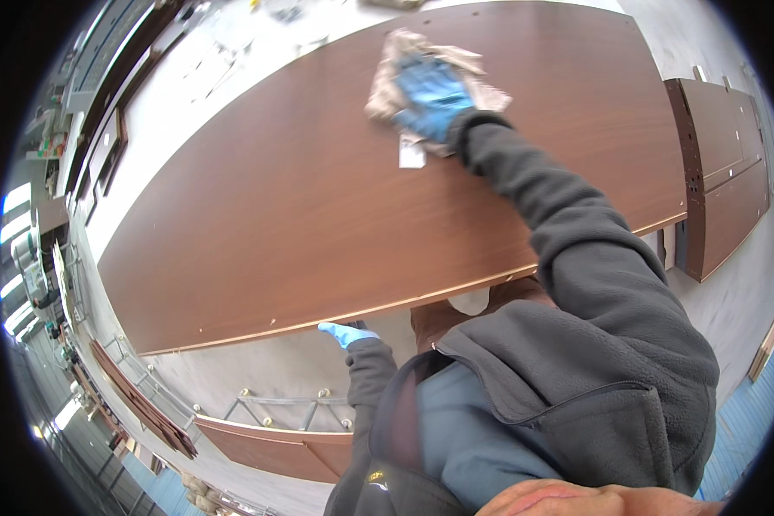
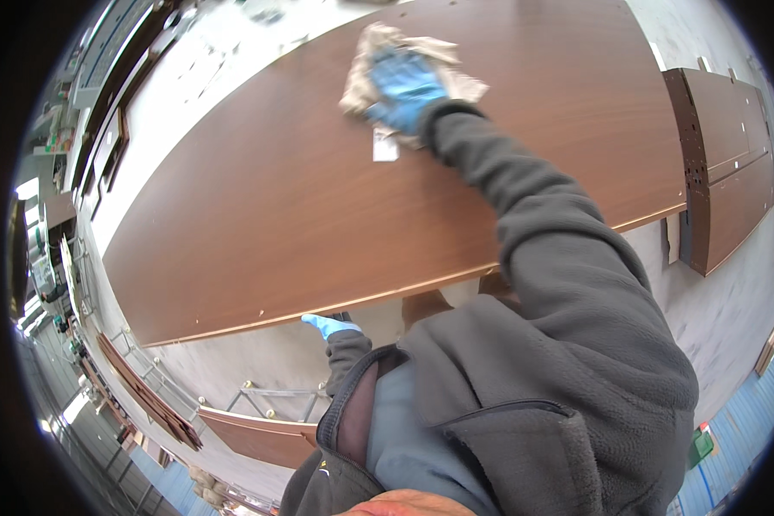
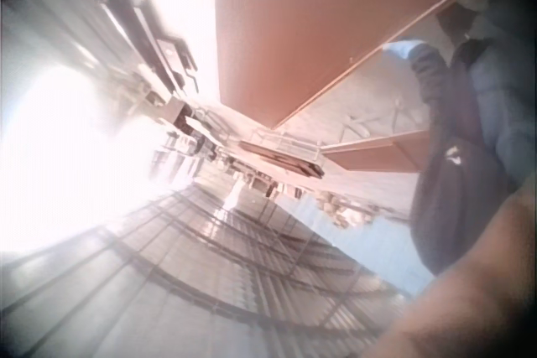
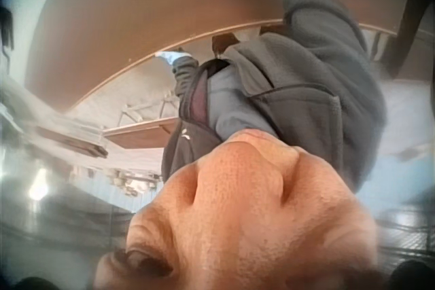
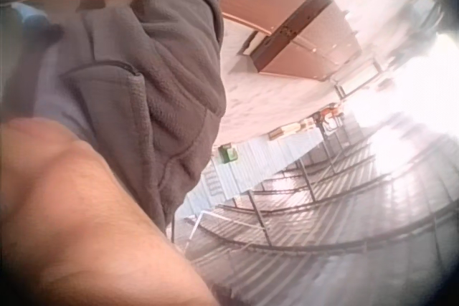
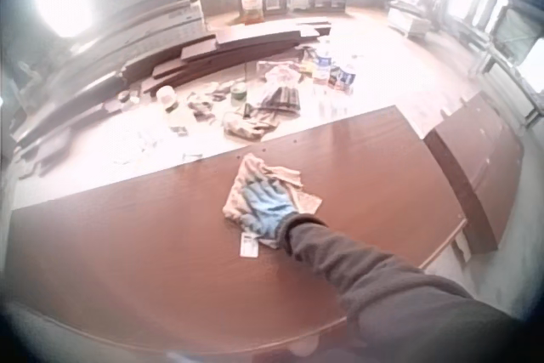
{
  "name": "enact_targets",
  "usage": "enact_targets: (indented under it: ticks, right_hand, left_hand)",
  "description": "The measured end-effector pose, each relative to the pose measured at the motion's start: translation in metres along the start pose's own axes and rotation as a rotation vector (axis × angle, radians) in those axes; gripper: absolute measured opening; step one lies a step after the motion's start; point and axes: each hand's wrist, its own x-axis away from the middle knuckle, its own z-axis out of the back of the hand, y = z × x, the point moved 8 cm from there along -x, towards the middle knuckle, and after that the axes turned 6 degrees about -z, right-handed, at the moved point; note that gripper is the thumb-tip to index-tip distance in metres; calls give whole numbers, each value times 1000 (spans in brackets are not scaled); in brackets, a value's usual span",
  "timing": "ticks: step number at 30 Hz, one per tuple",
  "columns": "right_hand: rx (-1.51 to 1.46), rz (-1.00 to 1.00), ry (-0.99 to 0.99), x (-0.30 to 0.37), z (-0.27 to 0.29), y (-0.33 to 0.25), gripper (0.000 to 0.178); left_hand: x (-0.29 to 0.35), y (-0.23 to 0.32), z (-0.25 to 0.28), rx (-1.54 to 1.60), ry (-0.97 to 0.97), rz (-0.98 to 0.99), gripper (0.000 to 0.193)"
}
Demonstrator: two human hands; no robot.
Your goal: The person wipes a large brown wooden panel with a cloth, then pours liquid from a plastic bottle onto the cloth and continues wiping. The person flips the panel over and wipes the other side. The person wears blue gloves throughout.
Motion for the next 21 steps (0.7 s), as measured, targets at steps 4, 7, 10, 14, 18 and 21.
enact_targets:
  ticks: [4,7,10,14,18,21]
  right_hand:
    - [239,-254,-33,91,78,267,72]
    - [607,-645,22,195,130,449,87]
    - [594,-936,22,271,144,562,102]
    - [420,-945,161,240,146,602,92]
    - [624,-851,220,119,147,549,85]
    - [274,-726,-82,33,90,469,76]
  left_hand:
    - [45,-5,-44,-184,132,-24,95]
    - [58,1,-51,-262,291,-32,96]
    - [64,11,-50,-366,337,-30,96]
    - [67,10,-45,-490,347,0,96]
    - [62,15,-43,-547,444,-154,92]
    - [63,11,-42,-509,478,-93,89]
